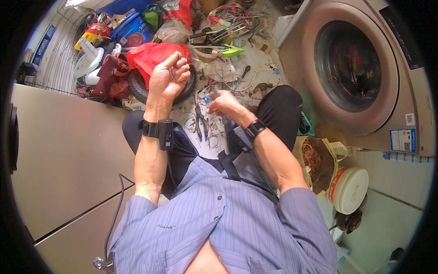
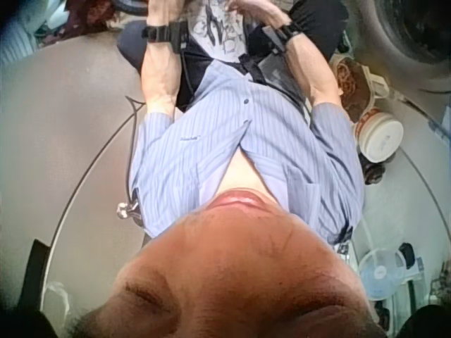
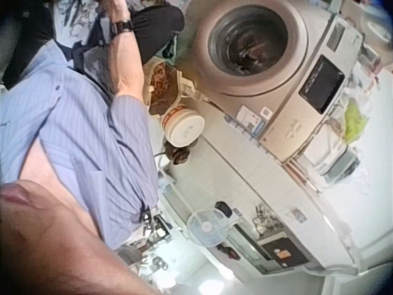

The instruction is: The person sits on the floor and repairs a white electrical cable by stripping the outer sheath with pliers, twisting the exposed conductors, and wrapping the connection with blue insulating tape. The person handles the cable, pliers, and tape throughout the process.

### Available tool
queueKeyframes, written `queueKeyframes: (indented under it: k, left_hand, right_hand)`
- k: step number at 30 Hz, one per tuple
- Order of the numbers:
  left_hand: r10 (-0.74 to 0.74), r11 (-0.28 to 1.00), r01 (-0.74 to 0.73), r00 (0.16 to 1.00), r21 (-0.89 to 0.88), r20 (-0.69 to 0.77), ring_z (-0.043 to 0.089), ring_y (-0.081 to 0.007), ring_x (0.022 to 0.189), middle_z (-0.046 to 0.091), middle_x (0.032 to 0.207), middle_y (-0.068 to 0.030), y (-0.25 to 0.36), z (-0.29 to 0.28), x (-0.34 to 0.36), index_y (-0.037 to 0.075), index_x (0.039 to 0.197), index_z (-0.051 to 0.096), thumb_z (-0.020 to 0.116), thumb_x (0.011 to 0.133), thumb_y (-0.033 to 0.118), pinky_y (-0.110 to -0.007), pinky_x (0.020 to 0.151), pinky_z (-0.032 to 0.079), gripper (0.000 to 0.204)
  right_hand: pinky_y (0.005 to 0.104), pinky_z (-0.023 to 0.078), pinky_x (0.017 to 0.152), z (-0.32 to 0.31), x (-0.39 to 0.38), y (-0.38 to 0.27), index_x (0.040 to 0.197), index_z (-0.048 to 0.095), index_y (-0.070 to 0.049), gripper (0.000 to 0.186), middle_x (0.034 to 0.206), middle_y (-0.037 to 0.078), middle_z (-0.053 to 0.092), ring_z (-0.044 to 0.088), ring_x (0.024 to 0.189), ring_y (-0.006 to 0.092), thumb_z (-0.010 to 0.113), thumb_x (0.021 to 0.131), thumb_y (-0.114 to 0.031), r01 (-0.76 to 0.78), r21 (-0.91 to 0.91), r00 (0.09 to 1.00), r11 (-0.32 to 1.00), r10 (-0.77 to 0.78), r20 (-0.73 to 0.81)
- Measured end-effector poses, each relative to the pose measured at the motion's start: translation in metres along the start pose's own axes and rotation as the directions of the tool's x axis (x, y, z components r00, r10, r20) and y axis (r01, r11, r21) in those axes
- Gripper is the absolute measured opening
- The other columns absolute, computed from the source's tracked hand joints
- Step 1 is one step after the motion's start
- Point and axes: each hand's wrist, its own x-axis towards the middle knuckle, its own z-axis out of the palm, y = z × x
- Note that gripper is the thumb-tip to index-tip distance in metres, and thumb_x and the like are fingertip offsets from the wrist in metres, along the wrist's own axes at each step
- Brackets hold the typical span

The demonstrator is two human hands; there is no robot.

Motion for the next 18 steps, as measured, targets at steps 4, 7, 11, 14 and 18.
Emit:
queueKeyframes:
  k: [4, 7, 11, 14, 18]
  left_hand:
    - [-0.001, 1.000, 0.001, 0.997, -0.002, 0.078, 0.035, -0.0102, 0.062, 0.043, 0.075, 0.0014, 0.007, 0.017, -0.011, 0.008, 0.091, 0.054, 0.053, 0.108, 0.018, -0.025, 0.053, 0.029, 0.020]
    - [0.021, 0.999, -0.017, 0.994, -0.036, 0.109, 0.035, -0.0102, 0.062, 0.043, 0.076, 0.0009, 0.015, 0.025, -0.021, 0.008, 0.091, 0.054, 0.053, 0.108, 0.018, -0.025, 0.052, 0.029, 0.020]
    - [0.051, 0.996, -0.040, 0.986, -0.074, 0.158, 0.035, -0.0108, 0.062, 0.045, 0.076, -0.0006, 0.026, 0.030, -0.031, 0.007, 0.089, 0.054, 0.055, 0.107, 0.018, -0.025, 0.052, 0.028, 0.020]
    - [0.093, 0.992, -0.072, 0.974, -0.106, 0.208, 0.032, -0.0107, 0.061, 0.041, 0.075, 0.0003, 0.044, 0.028, -0.037, 0.007, 0.089, 0.054, 0.055, 0.107, 0.019, -0.026, 0.052, 0.027, 0.022]
    - [0.211, 0.978, -0.206, 0.953, -0.044, 0.216, 0.030, -0.0106, 0.062, 0.035, 0.075, 0.0013, 0.078, 0.010, -0.055, 0.006, 0.090, 0.053, 0.055, 0.107, 0.016, -0.026, 0.052, 0.025, 0.019]
  right_hand:
    - [0.0291, 0.047, 0.060, 0.027, 0.014, 0.006, 0.128, 0.064, -0.001, 0.052, 0.090, 0.005, 0.070, 0.064, 0.073, 0.0133, 0.076, 0.078, -0.004, 0.049, 0.042, 0.988, 0.998, -0.054, 0.144]
    - [0.0280, 0.047, 0.062, 0.044, 0.019, 0.006, 0.120, 0.068, -0.003, 0.035, 0.092, 0.003, 0.072, 0.064, 0.075, 0.0122, 0.074, 0.086, -0.007, 0.060, 0.091, 0.971, 0.994, -0.079, 0.228]
    - [0.0269, 0.046, 0.060, 0.058, 0.021, 0.011, 0.113, 0.070, -0.003, 0.023, 0.091, 0.004, 0.074, 0.065, 0.074, 0.0109, 0.075, 0.091, -0.010, 0.071, 0.126, 0.952, 0.990, -0.105, 0.289]
    - [0.0255, 0.047, 0.058, 0.058, 0.021, 0.007, 0.105, 0.070, -0.003, 0.018, 0.090, 0.005, 0.074, 0.064, 0.070, 0.0103, 0.077, 0.091, -0.011, 0.077, 0.133, 0.953, 0.988, -0.112, 0.281]
    - [0.0252, 0.049, 0.059, 0.038, 0.014, -0.011, 0.102, 0.070, 0.000, 0.017, 0.091, 0.008, 0.075, 0.062, 0.069, 0.0093, 0.076, 0.092, -0.013, 0.167, 0.180, 0.967, 0.969, -0.197, 0.162]
